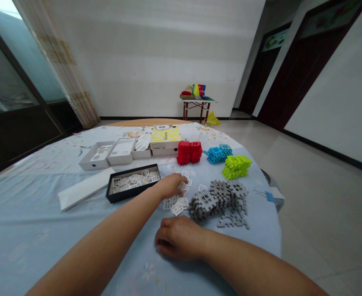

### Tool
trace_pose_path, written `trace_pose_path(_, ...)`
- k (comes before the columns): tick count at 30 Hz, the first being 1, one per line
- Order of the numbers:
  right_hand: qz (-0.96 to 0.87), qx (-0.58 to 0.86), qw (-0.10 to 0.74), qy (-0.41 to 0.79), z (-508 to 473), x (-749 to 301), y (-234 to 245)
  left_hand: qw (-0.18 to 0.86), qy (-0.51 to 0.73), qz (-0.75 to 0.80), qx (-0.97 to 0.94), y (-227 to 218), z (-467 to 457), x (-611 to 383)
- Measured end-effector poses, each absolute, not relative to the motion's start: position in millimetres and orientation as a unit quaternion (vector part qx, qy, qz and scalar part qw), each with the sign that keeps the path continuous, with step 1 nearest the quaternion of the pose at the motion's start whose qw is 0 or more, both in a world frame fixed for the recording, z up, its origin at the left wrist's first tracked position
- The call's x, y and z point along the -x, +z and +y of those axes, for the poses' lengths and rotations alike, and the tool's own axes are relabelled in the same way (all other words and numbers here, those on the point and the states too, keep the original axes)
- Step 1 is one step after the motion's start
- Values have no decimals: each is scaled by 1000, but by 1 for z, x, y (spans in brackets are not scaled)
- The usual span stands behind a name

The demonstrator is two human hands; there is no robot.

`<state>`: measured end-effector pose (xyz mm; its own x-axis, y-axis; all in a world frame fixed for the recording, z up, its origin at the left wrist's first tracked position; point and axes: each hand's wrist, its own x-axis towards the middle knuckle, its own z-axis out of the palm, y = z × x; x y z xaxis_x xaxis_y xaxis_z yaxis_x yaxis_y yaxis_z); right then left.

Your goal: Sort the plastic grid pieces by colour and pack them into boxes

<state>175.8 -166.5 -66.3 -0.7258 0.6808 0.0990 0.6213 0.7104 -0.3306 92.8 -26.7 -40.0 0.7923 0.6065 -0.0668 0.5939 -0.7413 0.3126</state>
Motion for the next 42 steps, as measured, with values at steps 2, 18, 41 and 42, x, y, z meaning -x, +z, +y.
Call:
trace_pose_path(2, -918, 355, 110, 135, -167, -176, -67, 178, 23, 334, -925, -36, -28, -91)
trace_pose_path(18, -915, 360, 103, 151, -168, -175, -62, 263, 213, 443, -830, -15, -40, -61)
trace_pose_path(41, -911, 364, 107, 160, -168, -175, -61, 149, 266, 567, -765, -14, -10, 46)
trace_pose_path(42, -912, 363, 106, 159, -168, -175, -60, 141, 270, 554, -775, -18, -14, 47)
